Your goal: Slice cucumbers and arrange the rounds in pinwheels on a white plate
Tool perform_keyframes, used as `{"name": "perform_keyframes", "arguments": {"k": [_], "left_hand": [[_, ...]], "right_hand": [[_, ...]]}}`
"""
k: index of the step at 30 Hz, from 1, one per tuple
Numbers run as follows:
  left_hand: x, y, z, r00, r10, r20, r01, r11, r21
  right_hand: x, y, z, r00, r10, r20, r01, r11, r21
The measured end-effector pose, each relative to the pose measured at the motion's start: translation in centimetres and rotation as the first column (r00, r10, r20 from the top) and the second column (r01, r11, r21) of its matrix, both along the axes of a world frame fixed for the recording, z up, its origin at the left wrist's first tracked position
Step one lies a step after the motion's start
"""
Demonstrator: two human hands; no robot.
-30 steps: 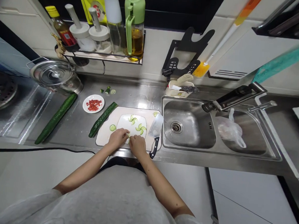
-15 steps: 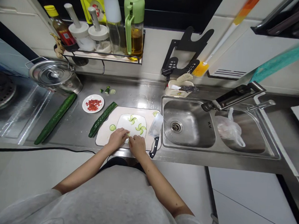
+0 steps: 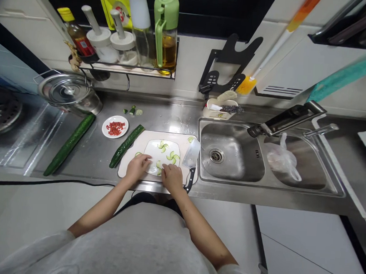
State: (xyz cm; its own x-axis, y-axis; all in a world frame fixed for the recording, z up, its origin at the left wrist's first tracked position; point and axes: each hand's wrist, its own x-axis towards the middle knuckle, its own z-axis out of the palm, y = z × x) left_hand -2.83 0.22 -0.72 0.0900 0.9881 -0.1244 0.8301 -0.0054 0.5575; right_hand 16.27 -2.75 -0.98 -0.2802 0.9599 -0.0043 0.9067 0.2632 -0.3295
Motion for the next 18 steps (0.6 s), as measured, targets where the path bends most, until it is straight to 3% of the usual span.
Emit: {"name": "perform_keyframes", "arguments": {"k": [3,6,18], "left_hand": [[-2.0,0.3,-0.3,0.979,0.193,-0.058,-0.194,0.981,-0.008],[-3.3,0.7,-0.7,0.947,0.278,-0.159,-0.285,0.958,-0.027],[-3.8,0.6,-1.7,0.942,0.256,-0.218,-0.257,0.966,0.022]], "right_hand": [[1.1,0.3,0.4,0.995,-0.068,-0.07,0.069,0.998,0.008],[1.8,0.5,0.8,0.988,-0.108,-0.108,0.109,0.994,-0.003],[1.1,0.6,0.8,0.985,-0.075,-0.157,0.063,0.995,-0.081]]}}
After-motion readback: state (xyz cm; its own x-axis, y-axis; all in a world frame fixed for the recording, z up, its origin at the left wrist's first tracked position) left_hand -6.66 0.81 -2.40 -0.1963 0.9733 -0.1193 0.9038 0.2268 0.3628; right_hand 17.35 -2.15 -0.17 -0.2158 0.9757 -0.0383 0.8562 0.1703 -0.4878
